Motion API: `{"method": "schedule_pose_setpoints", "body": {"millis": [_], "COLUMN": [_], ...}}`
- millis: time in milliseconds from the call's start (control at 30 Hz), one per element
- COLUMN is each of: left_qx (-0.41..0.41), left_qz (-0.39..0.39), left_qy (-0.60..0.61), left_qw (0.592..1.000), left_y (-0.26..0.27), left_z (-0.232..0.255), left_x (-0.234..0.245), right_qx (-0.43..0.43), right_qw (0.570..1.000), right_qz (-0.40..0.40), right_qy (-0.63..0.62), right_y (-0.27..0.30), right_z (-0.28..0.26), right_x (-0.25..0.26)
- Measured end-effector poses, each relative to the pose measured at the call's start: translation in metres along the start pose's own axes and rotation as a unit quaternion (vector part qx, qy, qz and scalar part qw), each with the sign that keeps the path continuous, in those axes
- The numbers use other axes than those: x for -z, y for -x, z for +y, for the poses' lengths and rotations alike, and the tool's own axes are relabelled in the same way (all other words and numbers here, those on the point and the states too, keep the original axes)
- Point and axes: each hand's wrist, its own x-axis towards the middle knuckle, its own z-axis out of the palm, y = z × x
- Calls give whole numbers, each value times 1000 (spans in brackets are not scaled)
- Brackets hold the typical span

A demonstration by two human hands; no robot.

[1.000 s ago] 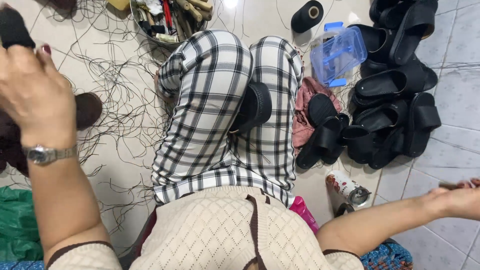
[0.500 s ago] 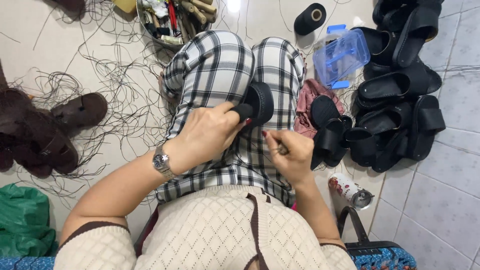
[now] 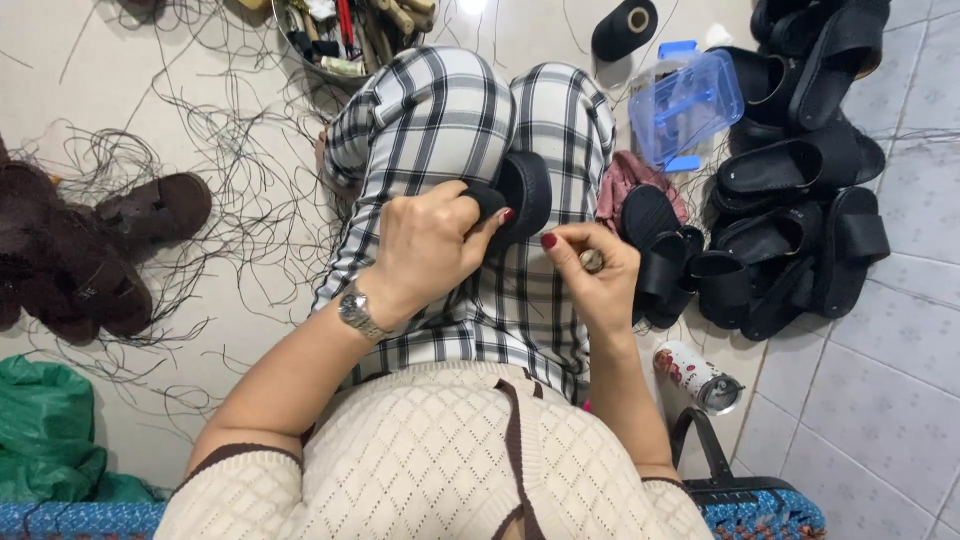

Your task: Hand-sewing the sole of a black sandal using a needle and thread while sitting on the floor.

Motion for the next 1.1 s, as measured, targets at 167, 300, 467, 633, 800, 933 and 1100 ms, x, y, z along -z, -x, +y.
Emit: {"method": "schedule_pose_setpoints", "body": {"millis": [167, 300, 467, 633, 800, 933, 1100], "left_qx": [-2, -9, -24, -24, -34, -35, -72], "left_qz": [-45, -43, -21, 33, 105, 109, 53], "left_qy": [64, 41, 40, 7, -91, -95, -112], "left_qw": [997, 998, 999, 999, 990, 989, 990], "left_y": [0, -1, 1, 3, 3, 8, 40], "left_z": [4, 4, 0, -3, -1, 8, 8], "left_x": [22, 20, 5, -14, -25, -16, -15], "right_qx": [182, 107, 2, -32, -57, -34, 178], "right_qw": [975, 942, 976, 958, 954, 982, 958], "right_qz": [-112, -220, -141, -35, 15, 38, 15], "right_qy": [60, -231, -168, -283, -293, -183, 225], "right_y": [5, 16, 23, 3, -17, -23, -28], "right_z": [-31, -27, 15, 20, 35, -1, -46], "right_x": [5, -10, 10, 7, -6, -12, -28]}}
